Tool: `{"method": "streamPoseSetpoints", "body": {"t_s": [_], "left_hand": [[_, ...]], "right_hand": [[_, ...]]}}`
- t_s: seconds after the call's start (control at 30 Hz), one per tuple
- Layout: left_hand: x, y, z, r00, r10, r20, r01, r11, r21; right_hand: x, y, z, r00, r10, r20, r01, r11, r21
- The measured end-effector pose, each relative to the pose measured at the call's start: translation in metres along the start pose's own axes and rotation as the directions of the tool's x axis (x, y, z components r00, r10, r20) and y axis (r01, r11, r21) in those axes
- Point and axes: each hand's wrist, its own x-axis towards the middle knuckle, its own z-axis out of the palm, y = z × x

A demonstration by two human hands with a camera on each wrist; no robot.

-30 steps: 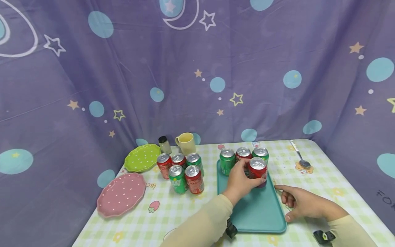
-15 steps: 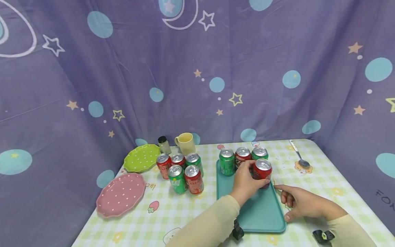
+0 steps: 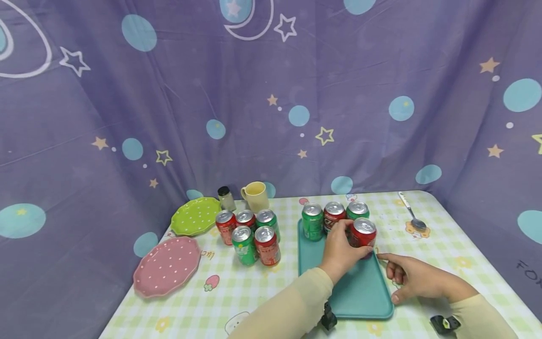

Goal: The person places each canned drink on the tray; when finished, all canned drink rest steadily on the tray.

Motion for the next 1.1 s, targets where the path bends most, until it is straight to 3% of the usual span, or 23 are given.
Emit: {"method": "streamPoseSetpoints", "body": {"t_s": [0.23, 0.4, 0.57, 0.67, 0.73, 0.93, 1.1], "left_hand": [[-0.001, 0.001, -0.004, 1.000, 0.010, 0.006, -0.010, 1.000, -0.020], [-0.006, 0.008, -0.030, 0.997, 0.072, 0.030, -0.068, 0.992, -0.110], [-0.015, 0.010, -0.080, 0.969, 0.244, 0.029, -0.232, 0.947, -0.223], [-0.020, 0.007, -0.120, 0.945, 0.325, -0.021, -0.322, 0.921, -0.218], [-0.023, 0.002, -0.146, 0.937, 0.342, -0.075, -0.350, 0.917, -0.192], [-0.033, -0.037, -0.213, 0.925, 0.305, -0.225, -0.336, 0.935, -0.112], [-0.043, -0.074, -0.252, 0.932, 0.180, -0.314, -0.246, 0.952, -0.183]], "right_hand": [[0.000, 0.001, -0.001, 1.000, 0.007, 0.002, -0.008, 1.000, 0.006], [0.000, 0.000, 0.000, 1.000, 0.011, 0.000, -0.011, 1.000, 0.015], [0.001, 0.000, 0.001, 1.000, 0.012, -0.008, -0.011, 1.000, 0.009], [0.001, 0.001, 0.001, 1.000, 0.001, -0.011, -0.001, 1.000, 0.002], [0.002, 0.001, 0.001, 1.000, 0.002, -0.011, -0.002, 1.000, 0.003], [0.001, 0.001, 0.001, 1.000, -0.002, -0.008, 0.002, 1.000, 0.000], [0.002, 0.004, 0.001, 1.000, 0.010, 0.000, -0.010, 1.000, 0.010]]}}
